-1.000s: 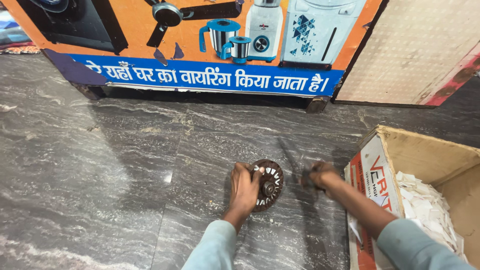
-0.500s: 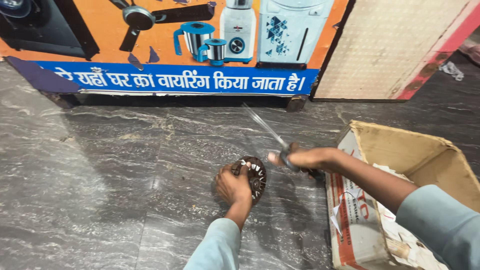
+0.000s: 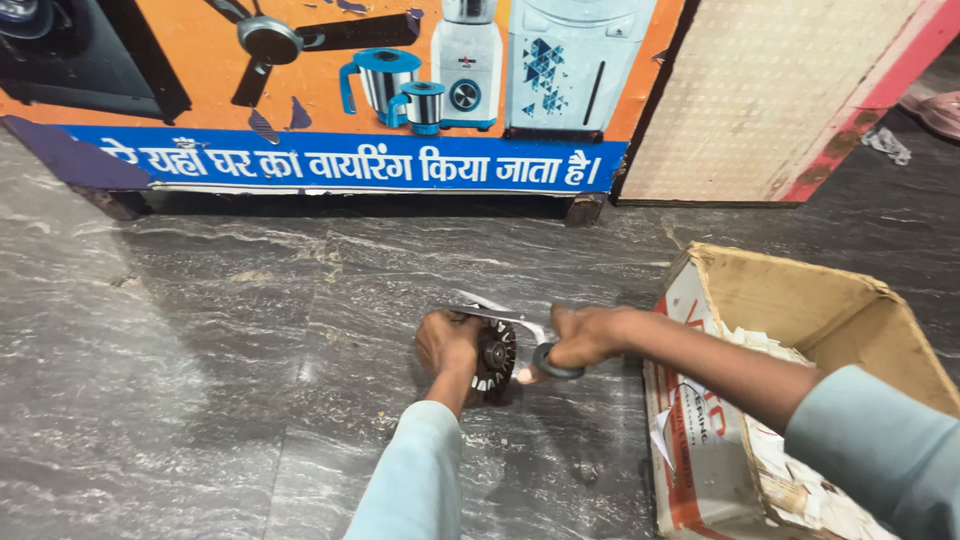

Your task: The person inserts small white paper pieces into the slots of a circular metal component and trims the excess with scissors. They repeat this process for multiple slots, occasionally flipping the component to access different sides.

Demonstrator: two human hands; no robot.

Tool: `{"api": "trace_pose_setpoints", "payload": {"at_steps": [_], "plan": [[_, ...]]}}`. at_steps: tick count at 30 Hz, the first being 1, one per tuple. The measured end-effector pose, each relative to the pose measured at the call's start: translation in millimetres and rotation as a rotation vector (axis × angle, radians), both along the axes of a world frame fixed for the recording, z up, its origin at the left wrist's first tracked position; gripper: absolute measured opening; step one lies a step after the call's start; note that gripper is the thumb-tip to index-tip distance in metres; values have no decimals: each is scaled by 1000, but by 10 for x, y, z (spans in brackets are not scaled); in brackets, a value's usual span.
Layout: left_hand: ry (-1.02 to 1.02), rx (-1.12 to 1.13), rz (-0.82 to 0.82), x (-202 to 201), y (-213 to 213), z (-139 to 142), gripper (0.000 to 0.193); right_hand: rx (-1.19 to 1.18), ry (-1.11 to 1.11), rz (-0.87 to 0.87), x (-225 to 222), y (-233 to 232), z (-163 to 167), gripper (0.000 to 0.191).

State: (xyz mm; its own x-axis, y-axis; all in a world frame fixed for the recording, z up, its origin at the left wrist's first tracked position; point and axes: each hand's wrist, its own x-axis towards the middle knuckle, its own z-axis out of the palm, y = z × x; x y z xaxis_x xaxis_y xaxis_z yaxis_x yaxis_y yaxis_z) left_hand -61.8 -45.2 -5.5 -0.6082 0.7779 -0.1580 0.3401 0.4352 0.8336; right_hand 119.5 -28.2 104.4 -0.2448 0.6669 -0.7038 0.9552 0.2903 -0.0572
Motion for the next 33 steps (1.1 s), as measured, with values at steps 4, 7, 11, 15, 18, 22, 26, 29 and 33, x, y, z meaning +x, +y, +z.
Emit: {"api": "trace_pose_setpoints", "payload": {"at_steps": [4,7,11,15,18,22,26,29,33], "plan": [[-27,-12,27,-8,-116,43,33,62,-14,63,-130,107,163,118],[-13,7,77,24,-164,22,33,33,-2,52,-203,224,267,109],[-74,63,93,22,-209,-74,33,34,-34,35,-318,283,363,102],[-107,115,88,-58,-209,-150,33,72,-30,58,-454,222,392,98],[-127,219,61,-131,-227,-204,33,68,-28,74,-518,189,410,95],[-125,210,17,-183,-234,-252,31,48,-38,82,-545,144,403,106],[-80,143,33,-166,-195,-237,26,34,-105,91,-546,142,396,114],[-72,93,33,-154,-175,-204,24,68,-145,141,-544,156,375,112],[-100,99,56,-137,-157,-171,26,58,-121,156,-516,203,357,115]]}}
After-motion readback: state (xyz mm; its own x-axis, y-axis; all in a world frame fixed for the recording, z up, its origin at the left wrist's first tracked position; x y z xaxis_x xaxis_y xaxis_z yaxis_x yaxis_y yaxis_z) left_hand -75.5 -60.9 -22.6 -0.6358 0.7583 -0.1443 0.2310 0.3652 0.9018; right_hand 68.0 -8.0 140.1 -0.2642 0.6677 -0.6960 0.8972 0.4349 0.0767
